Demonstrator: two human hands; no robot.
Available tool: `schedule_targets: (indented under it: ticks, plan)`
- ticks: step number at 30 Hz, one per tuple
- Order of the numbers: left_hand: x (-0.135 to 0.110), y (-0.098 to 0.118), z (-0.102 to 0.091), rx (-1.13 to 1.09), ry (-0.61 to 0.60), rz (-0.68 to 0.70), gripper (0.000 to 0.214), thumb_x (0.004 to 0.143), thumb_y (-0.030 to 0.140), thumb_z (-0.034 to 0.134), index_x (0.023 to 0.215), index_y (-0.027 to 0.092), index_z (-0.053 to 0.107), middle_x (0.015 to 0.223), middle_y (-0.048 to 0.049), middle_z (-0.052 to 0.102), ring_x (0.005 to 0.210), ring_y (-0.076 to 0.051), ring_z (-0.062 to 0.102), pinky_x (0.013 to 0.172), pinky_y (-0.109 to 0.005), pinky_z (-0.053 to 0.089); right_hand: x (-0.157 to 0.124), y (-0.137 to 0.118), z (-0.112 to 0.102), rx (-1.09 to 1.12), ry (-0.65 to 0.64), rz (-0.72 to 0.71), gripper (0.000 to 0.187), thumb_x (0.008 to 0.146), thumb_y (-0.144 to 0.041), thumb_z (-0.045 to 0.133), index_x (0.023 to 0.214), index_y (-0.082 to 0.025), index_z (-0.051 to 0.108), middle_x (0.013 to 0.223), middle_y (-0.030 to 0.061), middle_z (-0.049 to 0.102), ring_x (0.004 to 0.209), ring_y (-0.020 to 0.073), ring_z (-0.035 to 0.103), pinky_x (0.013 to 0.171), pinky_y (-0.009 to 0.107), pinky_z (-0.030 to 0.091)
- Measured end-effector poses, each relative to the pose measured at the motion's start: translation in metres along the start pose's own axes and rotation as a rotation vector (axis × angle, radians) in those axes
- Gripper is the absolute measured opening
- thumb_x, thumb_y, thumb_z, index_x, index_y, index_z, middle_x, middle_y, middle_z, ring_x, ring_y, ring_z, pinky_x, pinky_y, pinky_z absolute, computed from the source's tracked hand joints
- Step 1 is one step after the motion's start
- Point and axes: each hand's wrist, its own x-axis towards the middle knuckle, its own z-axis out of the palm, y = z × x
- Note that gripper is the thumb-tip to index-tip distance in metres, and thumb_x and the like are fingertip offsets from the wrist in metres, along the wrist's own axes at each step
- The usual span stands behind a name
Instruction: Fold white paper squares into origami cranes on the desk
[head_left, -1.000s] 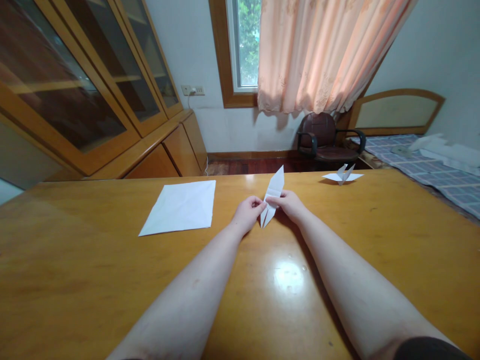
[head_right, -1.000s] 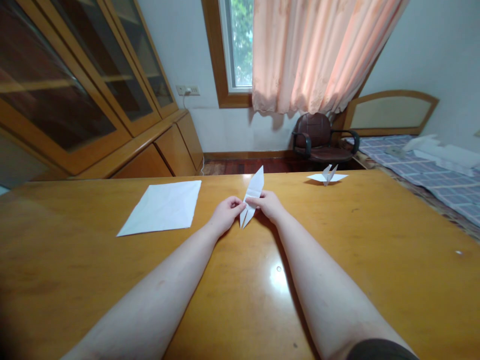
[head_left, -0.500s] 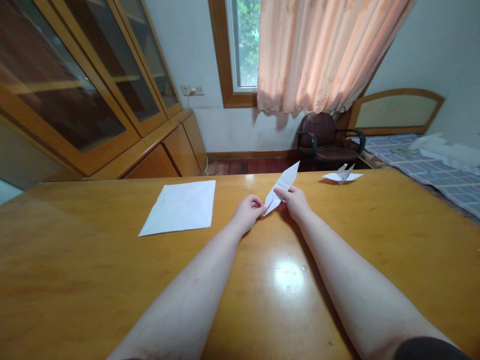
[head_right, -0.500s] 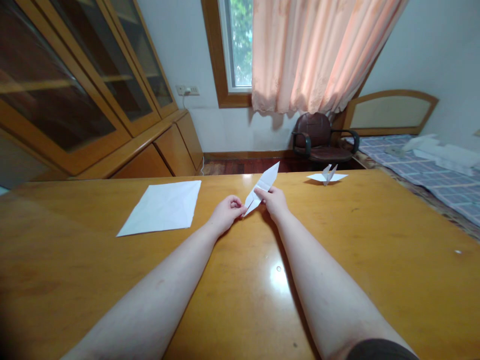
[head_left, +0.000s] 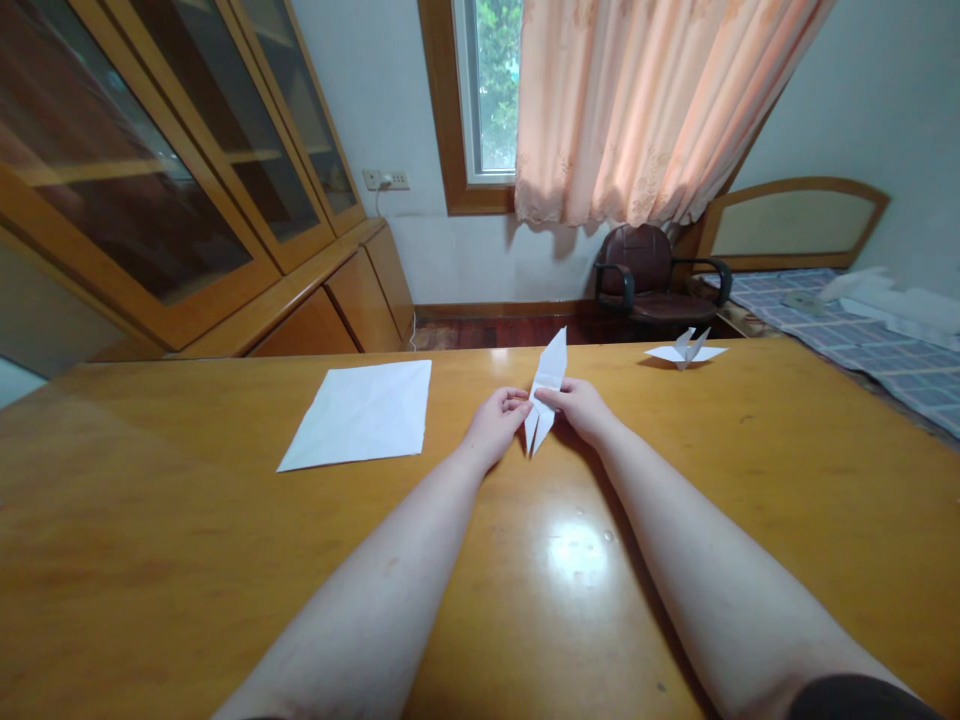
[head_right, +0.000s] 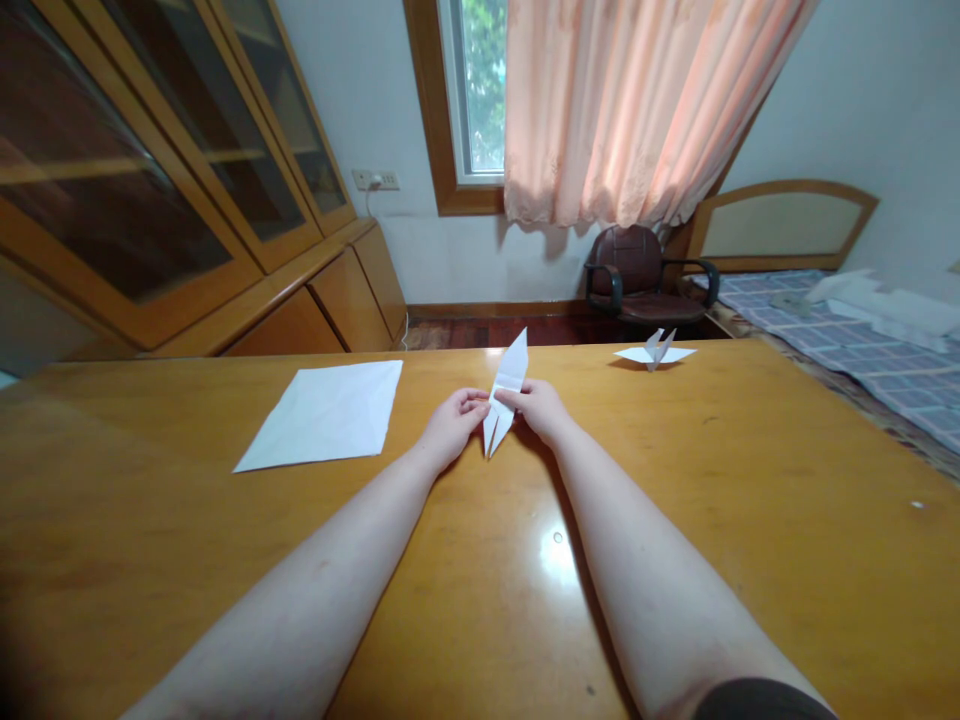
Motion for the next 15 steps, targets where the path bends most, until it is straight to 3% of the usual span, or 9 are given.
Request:
schedule_targets:
  ticks: [4, 10, 15]
  plan:
    - [-0.0027, 0.0043, 0.0008, -0.018, 0.006, -0.01, 0.027, 0.069, 0.019, 0.071, 0.092, 0.015, 0.057, 0.073, -0.0003, 0.064, 0.066, -0.011, 0.062, 0.065, -0.024, 0.048, -0.0029, -0.0021, 0.0033, -0.083, -0.125, 0.022, 0.033, 0.061, -0.039, 0.076, 0.079, -0.012, 0.07, 0.066, 0.004, 0.067, 0.053, 0.0114, 0.053, 0.052, 0.024, 0.038]
    - [-0.0006, 0.0047, 0.0001, -0.047, 0.053, -0.012, 0.022, 0.071, 0.014, 0.066, 0.091, 0.015, 0.057, 0.072, 0.0, 0.063, 0.065, -0.012, 0.063, 0.065, -0.024, 0.049, -0.0039, -0.0037, 0.0058, -0.022, -0.132, 0.027, 0.034, 0.063, -0.043, 0.073, 0.077, -0.013, 0.066, 0.056, -0.001, 0.058, 0.047, 0.0086, 0.045, 0.049, 0.024, 0.036]
    - [-0.0019, 0.0093, 0.001, -0.058, 0.074, 0.002, 0.027, 0.074, 0.012, 0.061, 0.1, 0.015, 0.055, 0.072, 0.0003, 0.062, 0.064, -0.012, 0.063, 0.061, -0.023, 0.049, -0.0055, -0.0061, 0.0066, -0.025, -0.16, -0.002, 0.032, 0.061, -0.034, 0.075, 0.084, -0.014, 0.067, 0.071, 0.003, 0.066, 0.054, 0.0099, 0.05, 0.051, 0.024, 0.039]
